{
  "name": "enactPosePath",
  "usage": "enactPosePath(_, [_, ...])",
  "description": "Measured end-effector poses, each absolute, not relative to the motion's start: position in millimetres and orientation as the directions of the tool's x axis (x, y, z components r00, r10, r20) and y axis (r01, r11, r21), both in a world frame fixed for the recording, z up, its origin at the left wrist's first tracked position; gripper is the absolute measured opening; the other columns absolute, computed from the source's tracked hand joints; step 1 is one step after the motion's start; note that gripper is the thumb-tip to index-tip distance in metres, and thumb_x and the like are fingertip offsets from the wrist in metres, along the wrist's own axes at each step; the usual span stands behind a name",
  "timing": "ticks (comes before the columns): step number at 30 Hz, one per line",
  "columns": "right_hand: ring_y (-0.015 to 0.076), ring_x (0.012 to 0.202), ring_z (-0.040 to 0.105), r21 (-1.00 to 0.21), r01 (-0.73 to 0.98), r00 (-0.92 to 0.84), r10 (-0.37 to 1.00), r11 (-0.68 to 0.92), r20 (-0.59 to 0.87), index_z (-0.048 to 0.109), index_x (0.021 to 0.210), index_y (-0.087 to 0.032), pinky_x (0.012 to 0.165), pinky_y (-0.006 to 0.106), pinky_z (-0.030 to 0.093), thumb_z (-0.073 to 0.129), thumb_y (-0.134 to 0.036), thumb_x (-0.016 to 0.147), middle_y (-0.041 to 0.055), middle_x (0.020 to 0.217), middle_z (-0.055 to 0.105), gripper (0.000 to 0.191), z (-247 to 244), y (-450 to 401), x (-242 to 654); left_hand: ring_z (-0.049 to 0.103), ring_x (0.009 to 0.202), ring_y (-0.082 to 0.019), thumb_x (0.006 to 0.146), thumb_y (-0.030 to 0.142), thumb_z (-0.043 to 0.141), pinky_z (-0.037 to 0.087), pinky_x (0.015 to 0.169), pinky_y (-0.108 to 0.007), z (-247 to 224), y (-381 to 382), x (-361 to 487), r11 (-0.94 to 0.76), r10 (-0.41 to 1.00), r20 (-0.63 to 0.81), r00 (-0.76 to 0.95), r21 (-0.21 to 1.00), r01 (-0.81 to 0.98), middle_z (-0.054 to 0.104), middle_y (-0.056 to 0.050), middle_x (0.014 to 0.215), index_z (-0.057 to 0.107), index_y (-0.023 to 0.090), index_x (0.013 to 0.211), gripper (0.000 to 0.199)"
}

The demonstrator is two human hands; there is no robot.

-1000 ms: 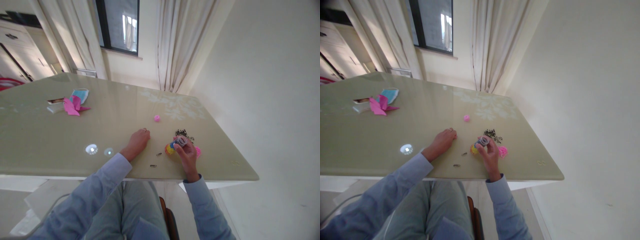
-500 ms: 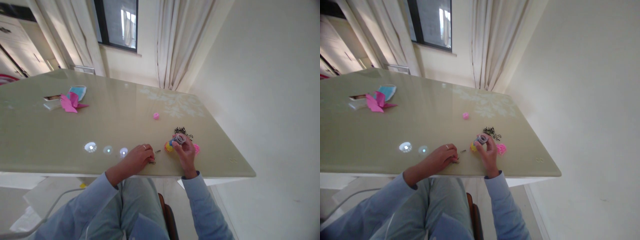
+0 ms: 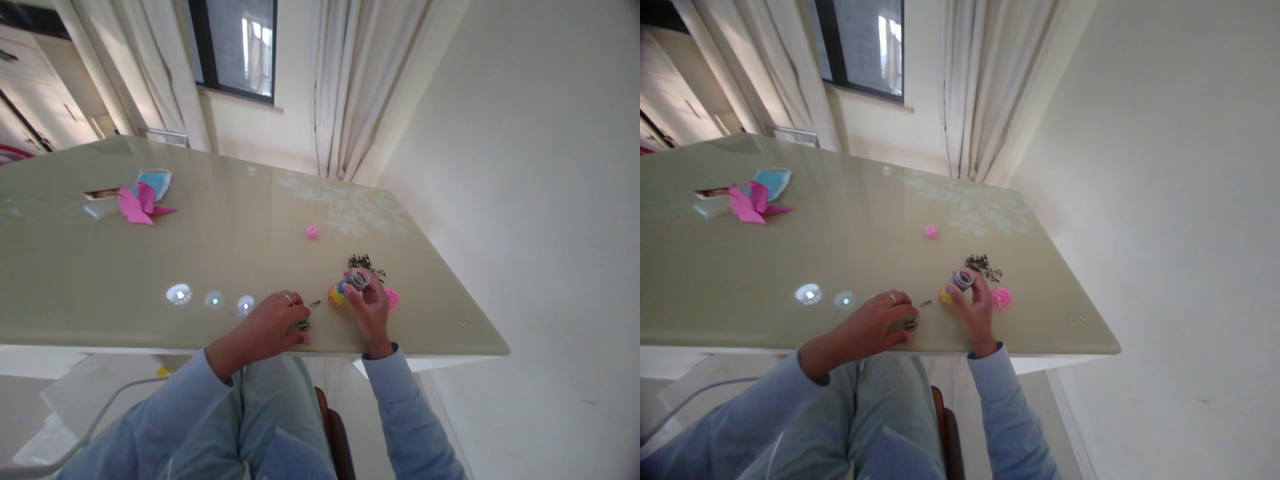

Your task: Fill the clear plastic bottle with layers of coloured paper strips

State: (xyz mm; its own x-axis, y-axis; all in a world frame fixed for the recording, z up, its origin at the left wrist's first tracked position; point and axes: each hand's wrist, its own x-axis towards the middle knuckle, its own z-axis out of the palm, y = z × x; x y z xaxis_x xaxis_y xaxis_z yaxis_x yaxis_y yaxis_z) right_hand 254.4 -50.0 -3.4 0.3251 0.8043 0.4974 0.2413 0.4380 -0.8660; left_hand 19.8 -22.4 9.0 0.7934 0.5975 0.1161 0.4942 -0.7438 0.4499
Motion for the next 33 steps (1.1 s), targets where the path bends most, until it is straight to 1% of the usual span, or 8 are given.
enactPosePath(3, [0.0207,0.096,0.066,-0.864,0.243,0.327,0.801,0.441,0.501,0.069,0.106,-0.021,0.086,0.037,0.053,0.077,-0.029,0.083,0.0076,0.104,0.072,0.026,-4,-50,255,0.061,0.1,-0.024,0.094,0.034,0.063,0.048,0.088,-0.036,11,-23,25,-0.721,0.627,0.038,0.778,0.406,0.561,0.067,-0.008,0.104,0.072,0.02,0.1,0.018])
enactPosePath(7, [0.0208,0.096,0.066,-0.867,0.244,0.326,0.805,0.435,0.495,0.069,0.106,-0.021,0.086,0.037,0.053,0.077,-0.029,0.083,0.0077,0.106,0.072,0.026,-4,-50,254,0.063,0.098,-0.023,0.094,0.021,0.06,0.048,0.086,-0.034,12,-20,36,-0.677,0.675,-0.02,0.738,0.381,0.629,0.068,-0.006,0.098,0.071,0.019,0.092,0.012])
enactPosePath(12, [0.0204,0.094,0.066,-0.862,0.235,0.363,0.782,0.449,0.507,0.07,0.104,-0.02,0.084,0.036,0.053,0.078,-0.029,0.082,0.0073,0.103,0.072,0.025,-3,-52,253,0.064,0.098,-0.022,0.096,0.017,0.053,0.048,0.085,-0.033,7,-11,48,-0.673,0.699,0.049,0.713,0.381,0.634,0.068,-0.007,0.1,0.07,0.018,0.095,0.017])
enactPosePath(17, [0.0204,0.092,0.066,-0.87,0.203,0.428,0.759,0.449,0.491,0.069,0.104,-0.021,0.083,0.036,0.054,0.078,-0.03,0.081,0.0065,0.101,0.072,0.027,-3,-53,254,0.064,0.098,-0.022,0.094,0.02,0.057,0.048,0.086,-0.032,4,3,61,-0.678,0.694,0.076,0.716,0.404,0.614,0.07,-0.006,0.099,0.071,0.019,0.095,0.014])
enactPosePath(19, [0.0205,0.092,0.066,-0.86,0.227,0.428,0.747,0.456,0.509,0.069,0.105,-0.021,0.083,0.037,0.054,0.076,-0.03,0.083,0.0068,0.102,0.071,0.025,-4,-54,254,0.065,0.099,-0.023,0.094,0.02,0.058,0.048,0.085,-0.032,5,7,66,-0.664,0.708,0.058,0.704,0.395,0.635,0.07,-0.006,0.102,0.07,0.02,0.102,0.014])
enactPosePath(22, [0.0205,0.091,0.065,-0.821,0.283,0.394,0.72,0.496,0.571,0.069,0.105,-0.021,0.083,0.036,0.053,0.074,-0.029,0.084,0.0067,0.102,0.07,0.023,-5,-60,254,0.065,0.102,-0.023,0.094,0.019,0.056,0.048,0.083,-0.032,8,12,73,-0.65,0.727,0.04,0.686,0.363,0.668,0.07,-0.008,0.108,0.067,0.02,0.112,0.022])
enactPosePath(28, [0.0217,0.091,0.064,-0.756,0.37,0.312,0.694,0.54,0.649,0.068,0.106,-0.022,0.08,0.037,0.053,0.072,-0.025,0.084,0.0066,0.099,0.069,0.023,-7,-74,254,0.066,0.091,-0.022,0.094,0.017,0.05,0.049,0.074,-0.031,13,26,86,-0.718,0.662,0.03,0.749,0.312,0.622,0.067,-0.008,0.099,0.068,0.019,0.095,0.018])
enactPosePath(33, [0.0231,0.092,0.065,-0.751,0.426,0.301,0.703,0.505,0.644,0.068,0.107,-0.022,0.082,0.038,0.053,0.072,-0.024,0.084,0.0073,0.1,0.069,0.023,-11,-80,258,0.065,0.095,-0.023,0.092,0.012,0.048,0.051,0.078,-0.033,8,53,110,-0.778,0.599,0.133,0.789,0.328,0.535,0.065,-0.011,0.102,0.068,0.016,0.096,0.021])
